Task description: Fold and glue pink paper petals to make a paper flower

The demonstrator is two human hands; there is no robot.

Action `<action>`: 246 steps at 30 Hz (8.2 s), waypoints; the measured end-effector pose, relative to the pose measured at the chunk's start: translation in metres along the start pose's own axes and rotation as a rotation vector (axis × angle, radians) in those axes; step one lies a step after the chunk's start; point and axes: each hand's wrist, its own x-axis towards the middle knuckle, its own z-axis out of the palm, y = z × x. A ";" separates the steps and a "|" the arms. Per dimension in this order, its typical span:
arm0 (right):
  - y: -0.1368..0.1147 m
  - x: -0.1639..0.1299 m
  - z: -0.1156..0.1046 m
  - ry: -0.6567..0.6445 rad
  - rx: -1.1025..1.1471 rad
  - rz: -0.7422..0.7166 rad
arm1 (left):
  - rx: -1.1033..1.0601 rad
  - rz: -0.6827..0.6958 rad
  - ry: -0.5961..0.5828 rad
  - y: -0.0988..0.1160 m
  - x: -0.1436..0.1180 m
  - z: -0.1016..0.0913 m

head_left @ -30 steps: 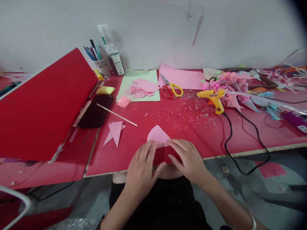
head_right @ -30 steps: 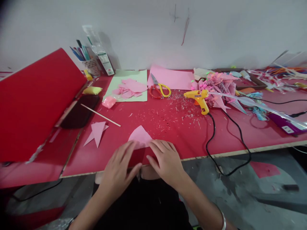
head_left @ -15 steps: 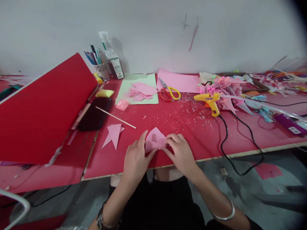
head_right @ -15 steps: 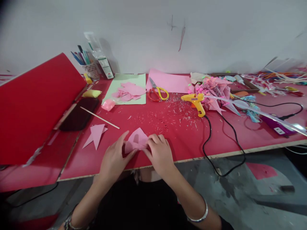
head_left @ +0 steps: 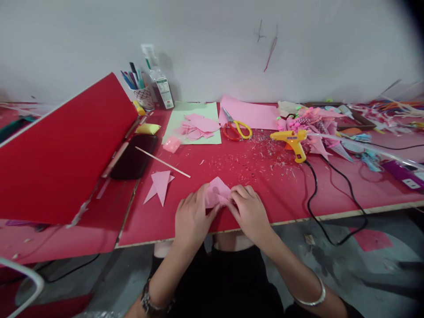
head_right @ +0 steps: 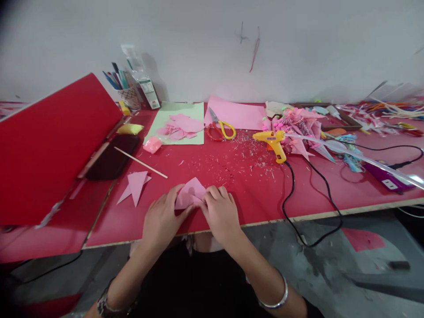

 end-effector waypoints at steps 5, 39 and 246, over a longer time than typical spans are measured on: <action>0.000 0.001 0.000 0.003 0.007 -0.004 | -0.043 -0.009 -0.026 0.000 0.001 0.000; 0.032 -0.005 -0.014 0.025 0.341 -0.005 | -0.069 -0.016 -0.079 -0.017 -0.007 -0.012; 0.017 0.111 -0.002 0.205 1.064 -0.191 | -0.888 0.274 -0.337 -0.029 0.107 -0.004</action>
